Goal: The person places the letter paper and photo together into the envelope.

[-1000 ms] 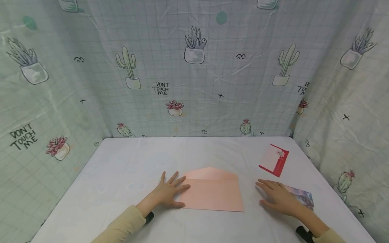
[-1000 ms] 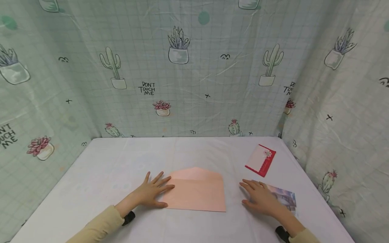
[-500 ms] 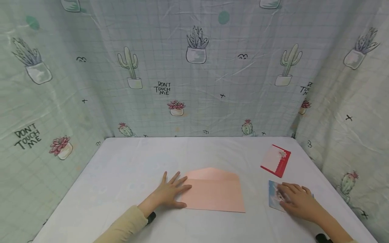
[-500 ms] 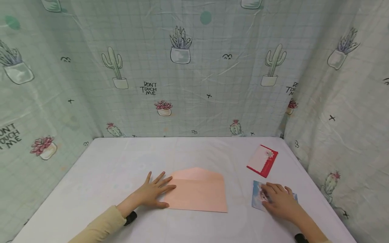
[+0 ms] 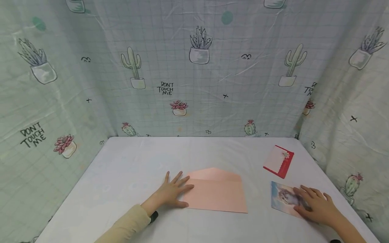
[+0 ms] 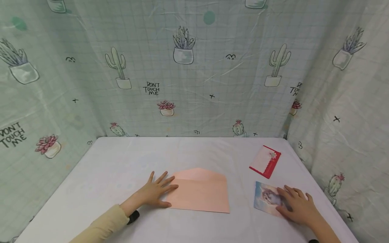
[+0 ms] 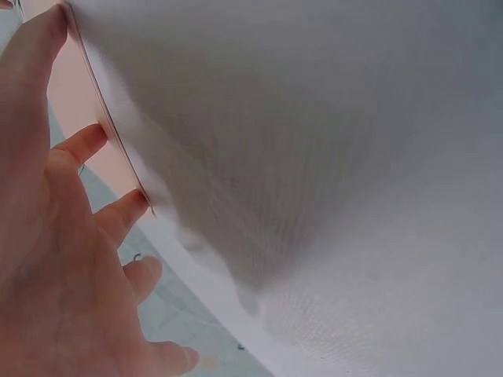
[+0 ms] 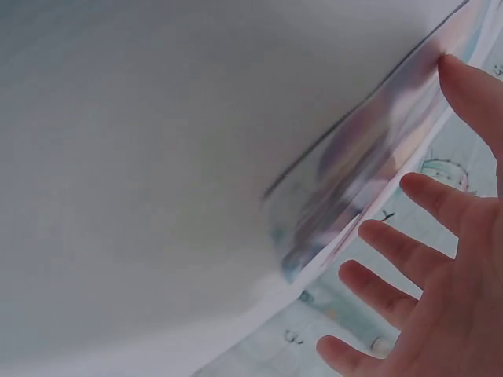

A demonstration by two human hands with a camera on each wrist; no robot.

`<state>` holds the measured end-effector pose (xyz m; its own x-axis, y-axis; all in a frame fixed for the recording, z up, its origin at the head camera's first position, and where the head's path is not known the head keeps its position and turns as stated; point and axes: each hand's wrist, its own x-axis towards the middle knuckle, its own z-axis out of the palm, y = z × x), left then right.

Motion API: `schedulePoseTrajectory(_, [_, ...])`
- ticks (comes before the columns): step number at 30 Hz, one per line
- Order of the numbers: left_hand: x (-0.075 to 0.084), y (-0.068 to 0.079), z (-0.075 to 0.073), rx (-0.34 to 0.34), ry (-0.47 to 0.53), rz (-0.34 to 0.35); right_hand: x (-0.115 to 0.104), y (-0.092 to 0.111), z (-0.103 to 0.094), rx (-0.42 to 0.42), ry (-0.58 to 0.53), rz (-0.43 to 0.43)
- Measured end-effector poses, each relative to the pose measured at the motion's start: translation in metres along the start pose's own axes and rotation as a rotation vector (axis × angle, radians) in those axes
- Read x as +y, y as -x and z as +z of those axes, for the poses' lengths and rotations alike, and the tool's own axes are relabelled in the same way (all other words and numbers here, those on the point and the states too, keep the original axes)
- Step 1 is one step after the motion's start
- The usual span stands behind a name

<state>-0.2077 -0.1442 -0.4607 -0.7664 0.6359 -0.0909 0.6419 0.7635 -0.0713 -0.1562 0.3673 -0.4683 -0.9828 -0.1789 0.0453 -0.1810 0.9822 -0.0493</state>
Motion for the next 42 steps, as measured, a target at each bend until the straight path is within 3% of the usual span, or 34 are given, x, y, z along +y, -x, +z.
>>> schedulePoseTrajectory(29, [0.004,0.001,-0.006,-0.009,0.038,-0.003,0.016,0.001,-0.003,-0.084,0.021,0.087])
schedulePoseTrajectory(42, [0.004,0.001,-0.003,-0.012,0.059,-0.007,0.016,0.004,-0.001,-0.041,0.026,0.116])
